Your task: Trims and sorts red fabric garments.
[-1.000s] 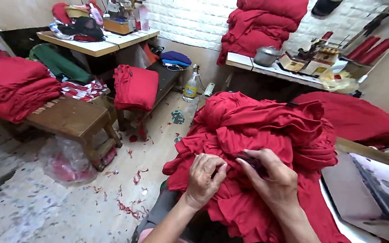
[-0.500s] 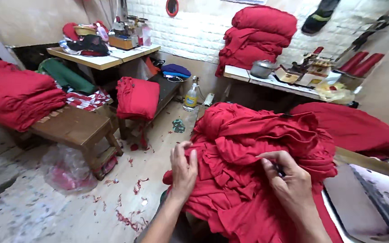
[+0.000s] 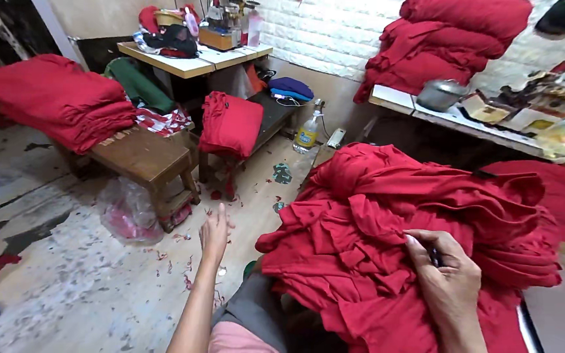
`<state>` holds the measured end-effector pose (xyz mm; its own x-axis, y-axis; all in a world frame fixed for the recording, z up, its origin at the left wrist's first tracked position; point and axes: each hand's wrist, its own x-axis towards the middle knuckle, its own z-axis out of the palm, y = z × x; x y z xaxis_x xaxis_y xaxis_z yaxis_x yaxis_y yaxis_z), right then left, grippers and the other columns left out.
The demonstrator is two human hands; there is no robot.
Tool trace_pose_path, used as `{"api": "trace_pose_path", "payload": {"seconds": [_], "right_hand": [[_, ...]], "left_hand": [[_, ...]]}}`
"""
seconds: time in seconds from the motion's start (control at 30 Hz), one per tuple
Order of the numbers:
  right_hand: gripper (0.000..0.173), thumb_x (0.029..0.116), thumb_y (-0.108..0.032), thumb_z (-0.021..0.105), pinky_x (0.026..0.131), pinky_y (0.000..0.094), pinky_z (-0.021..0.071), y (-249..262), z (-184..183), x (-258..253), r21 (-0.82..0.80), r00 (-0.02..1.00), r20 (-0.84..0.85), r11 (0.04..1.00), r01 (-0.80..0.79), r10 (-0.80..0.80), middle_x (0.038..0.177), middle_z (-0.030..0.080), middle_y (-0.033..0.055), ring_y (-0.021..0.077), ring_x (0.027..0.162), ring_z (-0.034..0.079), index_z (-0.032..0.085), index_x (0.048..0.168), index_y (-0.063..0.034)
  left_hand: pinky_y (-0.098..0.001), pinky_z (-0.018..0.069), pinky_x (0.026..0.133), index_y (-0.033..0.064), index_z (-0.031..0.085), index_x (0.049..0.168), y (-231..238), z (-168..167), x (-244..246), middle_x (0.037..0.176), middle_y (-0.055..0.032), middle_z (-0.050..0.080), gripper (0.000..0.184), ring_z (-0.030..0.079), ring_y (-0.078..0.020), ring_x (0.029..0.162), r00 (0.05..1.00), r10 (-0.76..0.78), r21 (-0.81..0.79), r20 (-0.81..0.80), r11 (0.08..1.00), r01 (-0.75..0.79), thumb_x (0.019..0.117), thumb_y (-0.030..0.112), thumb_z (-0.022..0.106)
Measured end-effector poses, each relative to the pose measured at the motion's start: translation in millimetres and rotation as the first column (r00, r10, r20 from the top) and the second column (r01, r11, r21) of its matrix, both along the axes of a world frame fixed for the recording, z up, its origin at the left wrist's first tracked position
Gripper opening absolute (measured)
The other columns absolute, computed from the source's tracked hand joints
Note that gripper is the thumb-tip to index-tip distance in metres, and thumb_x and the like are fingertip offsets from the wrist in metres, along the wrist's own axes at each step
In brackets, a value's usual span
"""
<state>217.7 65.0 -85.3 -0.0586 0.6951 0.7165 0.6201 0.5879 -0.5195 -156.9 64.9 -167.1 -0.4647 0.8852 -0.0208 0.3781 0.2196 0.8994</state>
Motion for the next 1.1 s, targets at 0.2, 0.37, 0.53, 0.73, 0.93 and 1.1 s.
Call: {"api": "trace_pose_path", "payload": {"seconds": [0.2, 0.37, 0.53, 0.73, 0.93, 1.1], "right_hand": [[0.019, 0.1007, -0.012, 0.055, 0.075, 0.0049, 0.0441, -5.2, 3.6, -7.5, 0.017, 0.997, -0.074, 1.000, 0.015, -0.013, 0.089, 0.062, -0.0004, -0.0107, 0.081, 0.055, 0.064, 0.100, 0.0043], [0.017, 0.1010, -0.010, 0.055, 0.077, 0.0065, 0.0470, -3.1, 4.0, -6.5, 0.100, 0.993, -0.118, 0.995, 0.015, -0.003, 0.091, 0.065, -0.0016, -0.0093, 0.084, 0.058, 0.065, 0.100, 0.0035], [0.020, 0.1022, -0.011, 0.056, 0.082, 0.0089, 0.0484, -2.6, 16.6, -16.9, 0.230, 1.000, -0.009, 0.973, 0.025, -0.023, 0.094, 0.068, 0.0065, -0.0055, 0.089, 0.061, 0.065, 0.102, 0.0069], [0.027, 0.1053, -0.011, 0.050, 0.077, 0.0218, 0.0500, 9.3, 37.3, -22.4, 0.370, 0.976, 0.062, 0.913, 0.171, -0.208, 0.091, 0.062, 0.0231, 0.0128, 0.083, 0.062, 0.058, 0.105, 0.0153], [0.028, 0.1043, -0.007, 0.052, 0.080, 0.0237, 0.0518, 12.6, 23.0, -36.2, 0.433, 0.973, 0.055, 0.883, 0.181, -0.226, 0.089, 0.064, 0.0309, 0.0201, 0.085, 0.066, 0.059, 0.100, 0.0196], [0.029, 0.1046, -0.008, 0.052, 0.080, 0.0193, 0.0488, 7.8, 22.3, -39.3, 0.484, 0.970, 0.091, 0.862, 0.155, -0.225, 0.084, 0.062, 0.0296, 0.0181, 0.084, 0.064, 0.058, 0.095, 0.0184]], "left_hand": [[-0.0511, 0.0375, 0.115, -0.0045, 0.055, 0.140, 11.3, 23.3, 71.8, 0.143, -0.0245, 0.055, 0.052, 0.049, -0.0376, 0.137, 0.975, -0.220, 0.344, -0.021, 0.914, 0.214, 0.1028, 0.031, 0.058], [-0.0376, 0.0551, 0.075, -0.0024, 0.067, 0.076, -0.4, 61.6, 143.6, 0.075, -0.0129, 0.067, 0.030, 0.066, -0.0228, 0.075, 0.931, -0.239, 0.723, -0.275, 0.588, 0.364, 0.0939, 0.021, 0.070], [-0.0437, 0.0509, 0.066, 0.0014, 0.068, 0.078, 7.4, 94.2, 189.9, 0.071, -0.0102, 0.067, 0.040, 0.067, -0.0246, 0.067, 0.815, -0.161, 0.641, -0.556, 0.541, 0.544, 0.0854, 0.039, 0.077], [-0.0478, 0.0549, 0.076, -0.0042, 0.073, 0.103, 35.5, 127.7, 211.3, 0.092, -0.0154, 0.075, 0.031, 0.073, -0.0297, 0.085, 0.816, -0.159, 0.597, -0.556, 0.608, 0.524, 0.0880, 0.022, 0.075], [-0.0489, 0.0557, 0.082, -0.0072, 0.071, 0.115, 46.5, 120.1, 214.6, 0.111, -0.0198, 0.073, 0.041, 0.072, -0.0326, 0.099, 0.864, -0.175, 0.662, -0.472, 0.576, 0.479, 0.0797, 0.013, 0.078], [-0.0485, 0.0539, 0.079, -0.0074, 0.071, 0.114, 49.4, 123.2, 221.7, 0.111, -0.0188, 0.074, 0.037, 0.072, -0.0315, 0.097, 0.903, -0.136, 0.690, -0.409, 0.602, 0.403, 0.0791, 0.005, 0.070]]}}
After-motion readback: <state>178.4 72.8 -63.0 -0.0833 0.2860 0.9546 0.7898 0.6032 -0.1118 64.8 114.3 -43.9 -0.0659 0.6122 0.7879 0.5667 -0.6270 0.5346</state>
